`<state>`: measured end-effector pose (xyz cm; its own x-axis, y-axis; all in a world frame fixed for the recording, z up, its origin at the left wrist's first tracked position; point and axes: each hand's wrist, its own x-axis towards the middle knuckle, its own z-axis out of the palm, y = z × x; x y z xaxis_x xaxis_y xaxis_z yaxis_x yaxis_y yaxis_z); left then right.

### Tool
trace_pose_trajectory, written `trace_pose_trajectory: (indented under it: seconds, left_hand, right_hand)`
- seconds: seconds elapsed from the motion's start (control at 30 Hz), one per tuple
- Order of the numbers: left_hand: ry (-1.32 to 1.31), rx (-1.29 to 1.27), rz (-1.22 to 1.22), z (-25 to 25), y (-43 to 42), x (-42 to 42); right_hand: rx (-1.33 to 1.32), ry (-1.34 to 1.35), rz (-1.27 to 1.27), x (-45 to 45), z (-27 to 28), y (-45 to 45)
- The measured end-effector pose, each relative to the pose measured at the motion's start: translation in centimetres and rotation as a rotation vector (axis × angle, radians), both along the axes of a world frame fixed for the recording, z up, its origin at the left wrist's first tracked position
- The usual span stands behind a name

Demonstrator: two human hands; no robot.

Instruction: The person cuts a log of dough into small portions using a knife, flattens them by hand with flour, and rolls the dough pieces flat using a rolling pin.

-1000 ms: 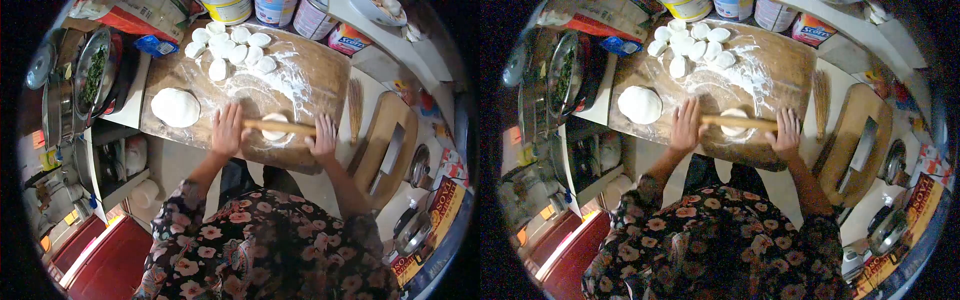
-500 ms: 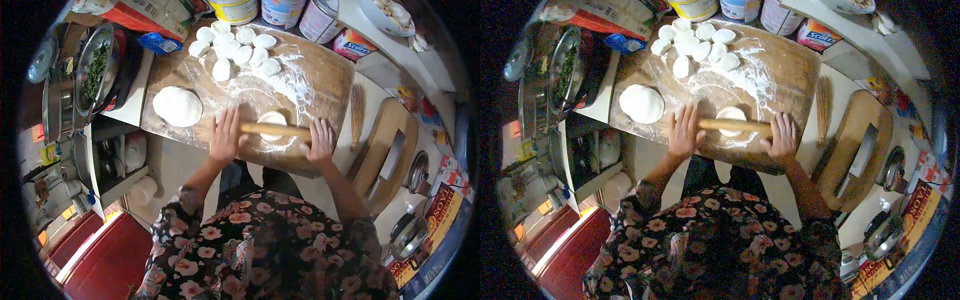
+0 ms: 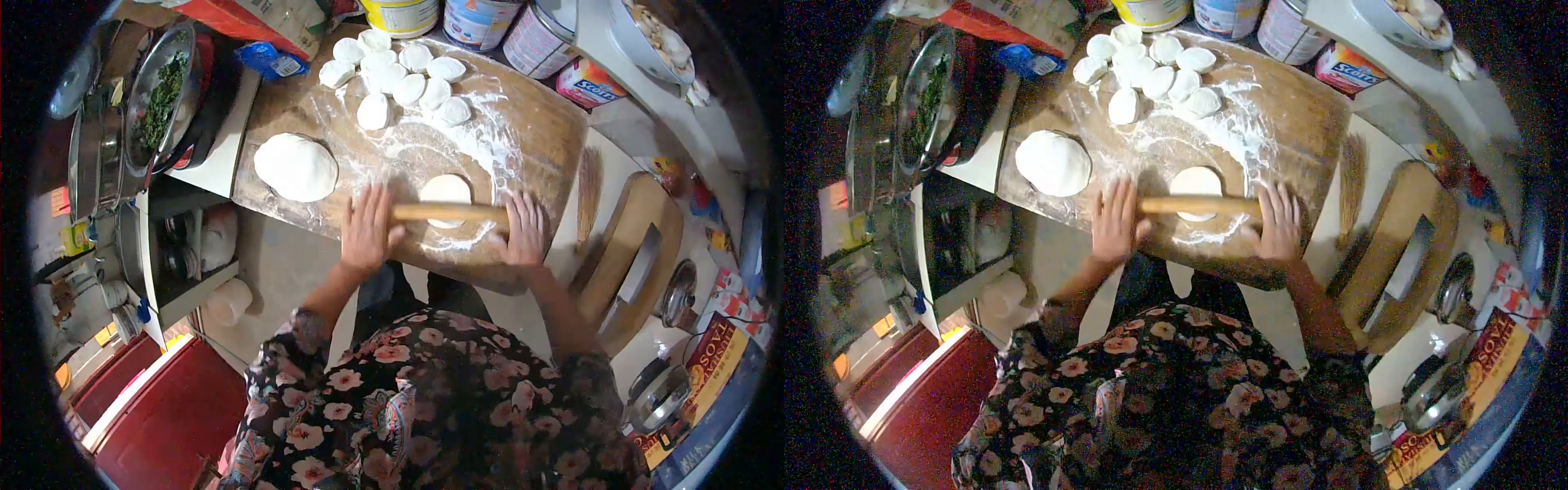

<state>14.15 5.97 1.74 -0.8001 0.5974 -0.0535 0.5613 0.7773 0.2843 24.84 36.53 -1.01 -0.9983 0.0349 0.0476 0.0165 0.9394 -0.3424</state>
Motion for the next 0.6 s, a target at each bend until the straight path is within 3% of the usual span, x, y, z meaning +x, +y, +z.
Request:
trace_pose_trajectory:
  seconds: [0.1, 0.23, 0.37, 0.5, 0.6]
  left_hand:
    - [-0.059, -0.057, -0.009, -2.0, -2.2, 3.5]
    - [0.114, 0.115, 0.192, -4.2, 0.7, -3.5]
    - [0.215, -0.013, 0.262, -3.1, 2.3, -7.2]
    - [-0.075, 0.024, 0.067, -0.7, -0.9, 1.6]
    - [-0.023, 0.084, 0.063, -3.1, -1.8, 1.6]
  right_hand:
    - [0.016, 0.062, 0.053, 2.3, -1.1, -0.1]
    - [0.101, 0.107, 0.081, -8.2, 0.4, 1.1]
    - [0.028, 0.111, -0.042, -10.0, -1.2, 1.1]
    - [0.026, 0.048, 0.07, 0.8, -0.4, -0.1]
    - [0.073, 0.167, 0.08, 0.6, -0.3, -0.5]
